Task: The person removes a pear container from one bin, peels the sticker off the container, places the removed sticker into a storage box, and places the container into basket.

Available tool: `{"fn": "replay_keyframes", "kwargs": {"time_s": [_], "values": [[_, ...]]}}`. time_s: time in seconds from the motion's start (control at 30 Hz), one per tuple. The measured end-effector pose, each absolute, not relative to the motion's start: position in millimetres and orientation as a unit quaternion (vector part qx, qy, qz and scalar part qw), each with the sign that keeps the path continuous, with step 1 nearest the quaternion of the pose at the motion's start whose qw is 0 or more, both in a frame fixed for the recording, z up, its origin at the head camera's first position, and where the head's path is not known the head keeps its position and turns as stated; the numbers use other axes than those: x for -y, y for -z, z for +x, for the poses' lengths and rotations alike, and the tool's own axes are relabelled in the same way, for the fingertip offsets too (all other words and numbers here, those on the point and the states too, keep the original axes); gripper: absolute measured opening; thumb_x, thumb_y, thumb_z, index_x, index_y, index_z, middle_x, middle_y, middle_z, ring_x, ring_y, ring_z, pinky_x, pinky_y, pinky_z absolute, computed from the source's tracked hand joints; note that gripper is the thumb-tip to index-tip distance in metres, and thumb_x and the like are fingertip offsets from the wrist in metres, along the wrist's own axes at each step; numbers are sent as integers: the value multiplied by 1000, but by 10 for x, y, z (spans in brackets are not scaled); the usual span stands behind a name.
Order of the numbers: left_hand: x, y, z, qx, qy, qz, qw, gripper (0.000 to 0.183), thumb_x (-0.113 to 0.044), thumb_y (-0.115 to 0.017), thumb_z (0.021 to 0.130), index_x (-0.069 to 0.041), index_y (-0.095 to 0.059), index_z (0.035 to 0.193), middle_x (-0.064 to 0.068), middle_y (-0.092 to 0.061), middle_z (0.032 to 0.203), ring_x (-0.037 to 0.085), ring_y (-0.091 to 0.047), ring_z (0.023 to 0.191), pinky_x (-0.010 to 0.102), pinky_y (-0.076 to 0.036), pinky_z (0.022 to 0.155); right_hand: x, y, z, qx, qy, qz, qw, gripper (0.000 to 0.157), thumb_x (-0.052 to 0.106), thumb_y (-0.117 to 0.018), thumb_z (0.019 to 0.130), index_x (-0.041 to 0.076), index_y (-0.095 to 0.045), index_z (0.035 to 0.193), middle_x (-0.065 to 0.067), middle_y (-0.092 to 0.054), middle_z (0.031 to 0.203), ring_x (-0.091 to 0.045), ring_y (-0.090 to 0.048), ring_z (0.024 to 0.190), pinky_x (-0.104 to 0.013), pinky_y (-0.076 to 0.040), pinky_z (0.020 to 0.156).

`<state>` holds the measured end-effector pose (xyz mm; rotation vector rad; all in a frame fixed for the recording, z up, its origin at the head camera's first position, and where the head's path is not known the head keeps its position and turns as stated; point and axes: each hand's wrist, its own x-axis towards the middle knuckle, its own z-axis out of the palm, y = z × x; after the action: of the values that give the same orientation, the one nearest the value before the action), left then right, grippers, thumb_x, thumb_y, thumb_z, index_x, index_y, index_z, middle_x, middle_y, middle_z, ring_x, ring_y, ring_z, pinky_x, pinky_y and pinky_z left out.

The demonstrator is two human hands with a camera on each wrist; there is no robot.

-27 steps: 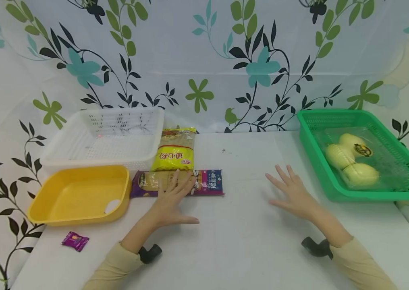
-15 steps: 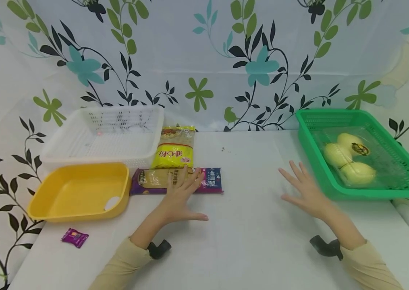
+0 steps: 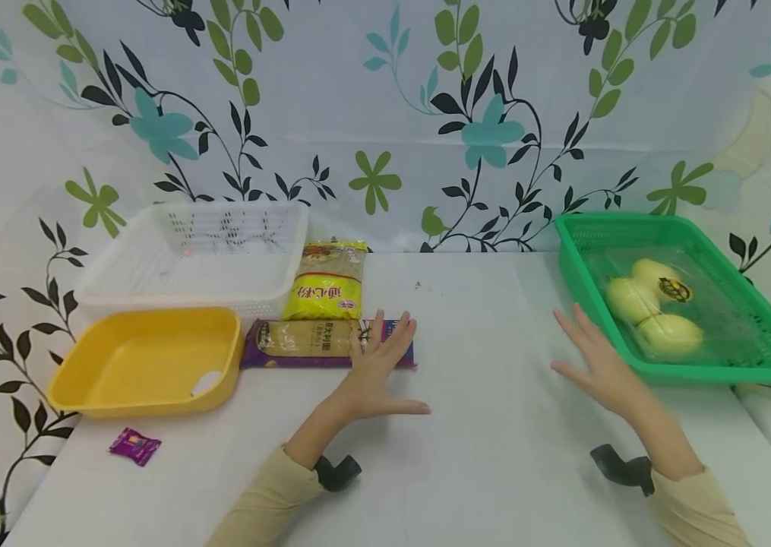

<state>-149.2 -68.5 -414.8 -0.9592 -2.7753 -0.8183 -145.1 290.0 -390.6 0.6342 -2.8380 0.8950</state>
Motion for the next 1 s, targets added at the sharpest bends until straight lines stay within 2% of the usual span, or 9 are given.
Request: {"fn": "replay_keyframes", "kwargs": {"time_s": [0.2,0.33,0.53,0.67,0.77,1.0], "values": [[541,4163,-1582,886,311,-340,50,108,-50,-73,65,-24,-5,145,-10,1,147,22,22,129,61,16,90,-2980,3797,-1451,937,-293,183,47,75,27,-57,88,15,-8,145,-23,9,144,-46,2,127,-70,-9,87],[425,4177,-1610,884,324,-335,42,105,-50,-73,66,-24,-8,145,-9,-3,147,20,21,129,59,19,90,-3107,3771,-1458,941,-284,177,48,75,28,-56,89,14,-7,145,-21,9,145,-46,1,127,-70,-9,87],[156,4137,-1642,872,375,-309,58,96,-50,-71,69,-28,-15,144,-7,-11,147,22,9,132,62,6,94,-3317,3733,-1464,945,-273,166,65,74,29,-54,90,7,-7,144,-25,6,143,-44,3,128,-67,-6,91],[-7,4135,-1640,852,439,-282,47,92,-48,-70,71,-25,-19,143,-11,-12,146,15,2,133,55,-4,100,-3402,3692,-1492,949,-270,153,65,76,30,-53,90,3,-5,143,-28,6,143,-43,5,128,-66,-4,92],[-83,4155,-1631,847,465,-254,38,89,-47,-69,72,-23,-21,143,-10,-15,145,11,-2,132,50,-3,102,-3435,3663,-1544,950,-268,148,63,77,31,-53,90,0,-6,142,-28,4,143,-44,4,128,-65,-5,93],[-219,4202,-1655,832,495,-245,44,87,-41,-71,72,-21,-24,142,-4,-19,145,13,-6,132,52,-1,101,-3588,3605,-1613,951,-271,138,60,74,32,-49,92,-5,-7,140,-30,5,142,-46,5,127,-66,-3,92]]}}
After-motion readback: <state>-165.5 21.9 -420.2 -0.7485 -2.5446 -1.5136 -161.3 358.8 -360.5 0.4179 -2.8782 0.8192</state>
